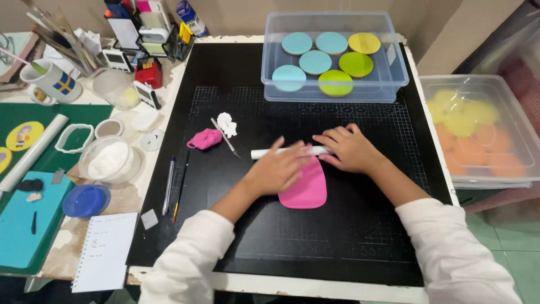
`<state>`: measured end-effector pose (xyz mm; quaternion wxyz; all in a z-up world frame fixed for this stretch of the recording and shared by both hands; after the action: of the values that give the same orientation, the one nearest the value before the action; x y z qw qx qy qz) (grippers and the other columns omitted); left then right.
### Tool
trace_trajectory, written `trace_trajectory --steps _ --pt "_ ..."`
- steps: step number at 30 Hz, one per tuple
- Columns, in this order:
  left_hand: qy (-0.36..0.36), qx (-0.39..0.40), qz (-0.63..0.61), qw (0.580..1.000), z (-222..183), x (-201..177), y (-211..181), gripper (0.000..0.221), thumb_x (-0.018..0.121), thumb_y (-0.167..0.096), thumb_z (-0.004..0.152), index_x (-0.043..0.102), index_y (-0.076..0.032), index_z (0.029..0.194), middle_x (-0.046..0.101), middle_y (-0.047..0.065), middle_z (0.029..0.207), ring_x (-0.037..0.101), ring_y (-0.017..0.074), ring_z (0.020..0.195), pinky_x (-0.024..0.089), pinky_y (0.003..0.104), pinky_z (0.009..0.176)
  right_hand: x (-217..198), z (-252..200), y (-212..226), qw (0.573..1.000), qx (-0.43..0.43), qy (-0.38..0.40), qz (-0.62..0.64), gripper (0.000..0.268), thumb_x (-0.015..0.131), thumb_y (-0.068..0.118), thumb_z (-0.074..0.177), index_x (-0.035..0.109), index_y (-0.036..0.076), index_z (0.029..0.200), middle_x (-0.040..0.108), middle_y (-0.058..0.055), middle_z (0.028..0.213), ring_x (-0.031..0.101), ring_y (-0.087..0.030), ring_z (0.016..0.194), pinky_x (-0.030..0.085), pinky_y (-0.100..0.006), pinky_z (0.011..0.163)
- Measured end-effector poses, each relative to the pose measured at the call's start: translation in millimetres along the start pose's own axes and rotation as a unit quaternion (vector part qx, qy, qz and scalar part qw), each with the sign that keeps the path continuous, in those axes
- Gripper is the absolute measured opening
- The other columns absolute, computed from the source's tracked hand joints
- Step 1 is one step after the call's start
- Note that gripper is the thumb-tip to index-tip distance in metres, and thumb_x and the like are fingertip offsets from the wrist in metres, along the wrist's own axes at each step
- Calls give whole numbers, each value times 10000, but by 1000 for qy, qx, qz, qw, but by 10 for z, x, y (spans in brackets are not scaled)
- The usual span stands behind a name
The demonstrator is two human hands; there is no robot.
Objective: Kneading a piece of pink fondant and rolling it flat using a rolling pin on a work mat.
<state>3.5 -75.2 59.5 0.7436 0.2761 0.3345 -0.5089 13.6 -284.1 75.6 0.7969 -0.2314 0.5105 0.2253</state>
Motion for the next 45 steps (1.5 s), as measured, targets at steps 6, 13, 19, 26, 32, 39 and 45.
trace_trajectory --steps 6,13,19,26,32,39,45 --pt "374 -205 -134 895 -491 -39 -377 724 197 -660 1033 280 -251 1624 245 100 1702 200 296 1577 64 675 1231 331 -97 -20 987 113 102 -43 430 360 503 1085 572 243 1356 612 21 1197 594 -208 1125 455 -452 943" --pt "420 -234 -162 862 -426 -657 -700 780 224 -669 1031 469 -118 1525 415 182 1606 356 323 1514 134 655 1220 171 -259 198 966 214 131 65 419 466 457 1070 526 267 1438 556 3 1270 549 -268 1202 474 -502 974" --pt "95 -301 -155 936 -43 -560 46 359 519 -421 1033 762 -164 1094 783 92 1022 737 309 1064 403 627 1104 15 -480 417 965 197 171 37 447 407 514 1063 532 383 1471 565 0 1302 536 -273 1277 350 -585 1117" --pt "138 -421 -52 895 30 -82 545 543 372 -442 1105 412 -134 1551 257 222 1668 217 379 1571 83 709 1223 271 -108 58 934 318 122 107 530 307 549 1131 454 237 1534 427 -102 1505 400 -322 1422 257 -613 1187" --pt "298 -460 -70 834 -321 -91 144 733 270 -522 1065 227 -67 1638 142 294 1686 127 367 1592 -28 622 1253 91 -524 656 899 332 273 80 726 147 576 1092 199 141 1671 287 -182 1681 271 -355 1548 225 -550 1222" --pt "208 -413 -14 886 -682 -333 -490 712 329 -513 1083 424 24 1541 419 364 1539 417 447 1463 174 590 1225 -208 -1098 1277 963 229 113 -89 564 369 352 1090 386 169 1623 467 -106 1605 551 -396 1325 443 -473 1052" --pt "132 -377 42 916 -876 -453 -864 590 519 -371 1058 462 -25 1532 470 366 1493 536 458 1341 361 601 1135 -386 -1344 1518 969 172 76 -163 573 461 129 1014 492 262 1571 625 -44 1436 644 -304 1221 503 -408 1005"
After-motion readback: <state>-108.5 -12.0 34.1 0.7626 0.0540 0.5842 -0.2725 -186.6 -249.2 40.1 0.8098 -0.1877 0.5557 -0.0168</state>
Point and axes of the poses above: each hand's wrist, its own z-axis towards the middle knuckle, its own x-axis out of the palm, y = z × x, the point moved 5 cm from there along z, towards the middle knuckle
